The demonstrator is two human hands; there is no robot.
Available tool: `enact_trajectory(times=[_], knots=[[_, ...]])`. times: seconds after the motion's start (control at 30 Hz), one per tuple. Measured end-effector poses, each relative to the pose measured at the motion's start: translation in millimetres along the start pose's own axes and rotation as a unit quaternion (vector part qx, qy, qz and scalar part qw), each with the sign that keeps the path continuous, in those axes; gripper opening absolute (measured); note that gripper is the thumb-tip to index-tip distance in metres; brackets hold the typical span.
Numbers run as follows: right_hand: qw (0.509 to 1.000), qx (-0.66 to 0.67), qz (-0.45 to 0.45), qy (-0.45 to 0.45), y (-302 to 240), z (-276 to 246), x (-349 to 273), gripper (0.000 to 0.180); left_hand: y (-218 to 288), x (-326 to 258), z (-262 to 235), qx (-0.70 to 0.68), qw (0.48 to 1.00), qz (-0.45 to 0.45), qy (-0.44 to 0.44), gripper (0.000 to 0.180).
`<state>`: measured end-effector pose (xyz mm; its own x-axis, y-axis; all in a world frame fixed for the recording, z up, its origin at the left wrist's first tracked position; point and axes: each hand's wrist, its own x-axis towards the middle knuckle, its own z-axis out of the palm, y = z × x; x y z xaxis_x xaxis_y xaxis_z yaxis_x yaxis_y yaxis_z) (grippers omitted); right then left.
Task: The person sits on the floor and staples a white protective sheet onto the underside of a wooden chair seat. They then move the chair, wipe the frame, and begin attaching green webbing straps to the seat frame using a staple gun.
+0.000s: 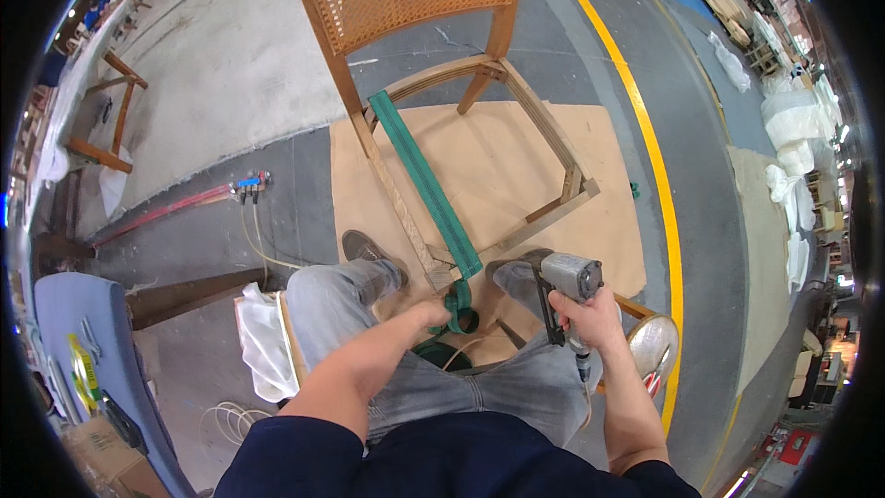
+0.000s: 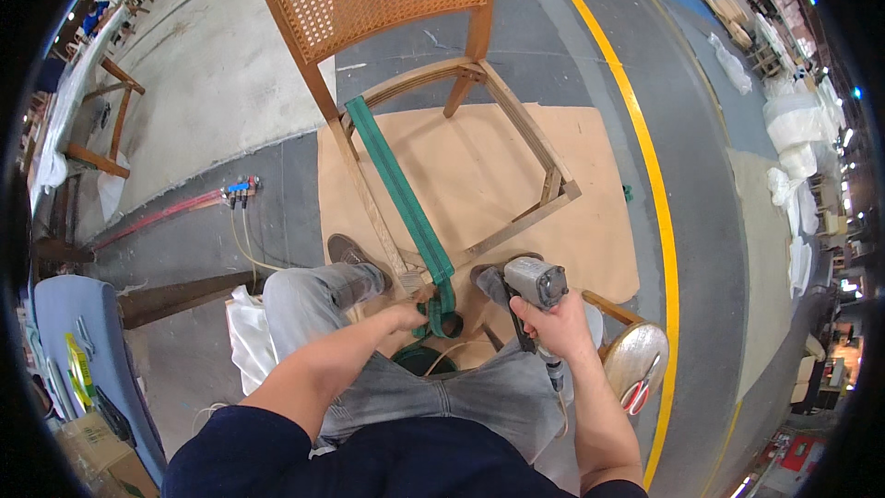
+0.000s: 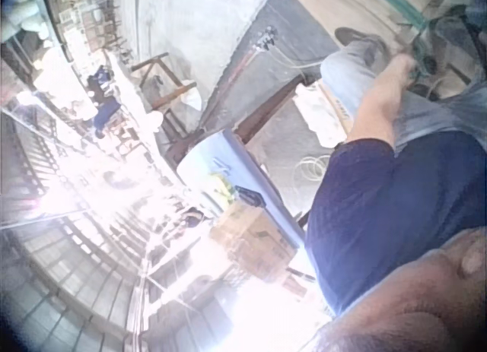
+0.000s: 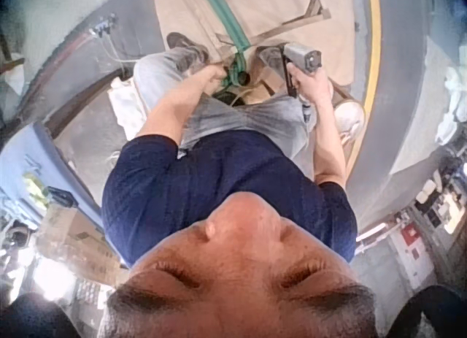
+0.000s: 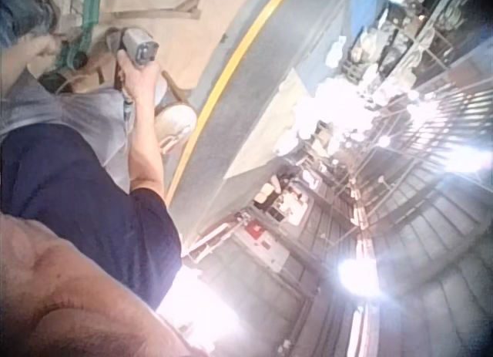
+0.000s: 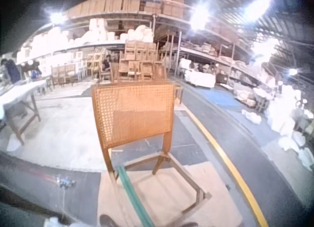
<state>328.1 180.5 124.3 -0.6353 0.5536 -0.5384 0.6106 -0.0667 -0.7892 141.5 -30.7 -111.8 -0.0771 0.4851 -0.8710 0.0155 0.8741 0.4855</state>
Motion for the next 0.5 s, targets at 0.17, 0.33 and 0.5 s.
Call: enact_trajectory(times=[0.17,0.33,0.5], knots=[[0.996,0.065,-0.041,-0.043,11,6,2,0.033,23,-5,43,-0.332,0.939,0.041,0.075,0.091],[0.996,0.058,-0.019,-0.057,13,8,-2,0.036,32,-10,57,-0.454,0.885,0.067,0.078,0.088],[0.997,0.041,-0.03,-0.065,9,16,-3,0.038,49,-20,80,-0.556,0.821,0.071,0.114,0.078]])
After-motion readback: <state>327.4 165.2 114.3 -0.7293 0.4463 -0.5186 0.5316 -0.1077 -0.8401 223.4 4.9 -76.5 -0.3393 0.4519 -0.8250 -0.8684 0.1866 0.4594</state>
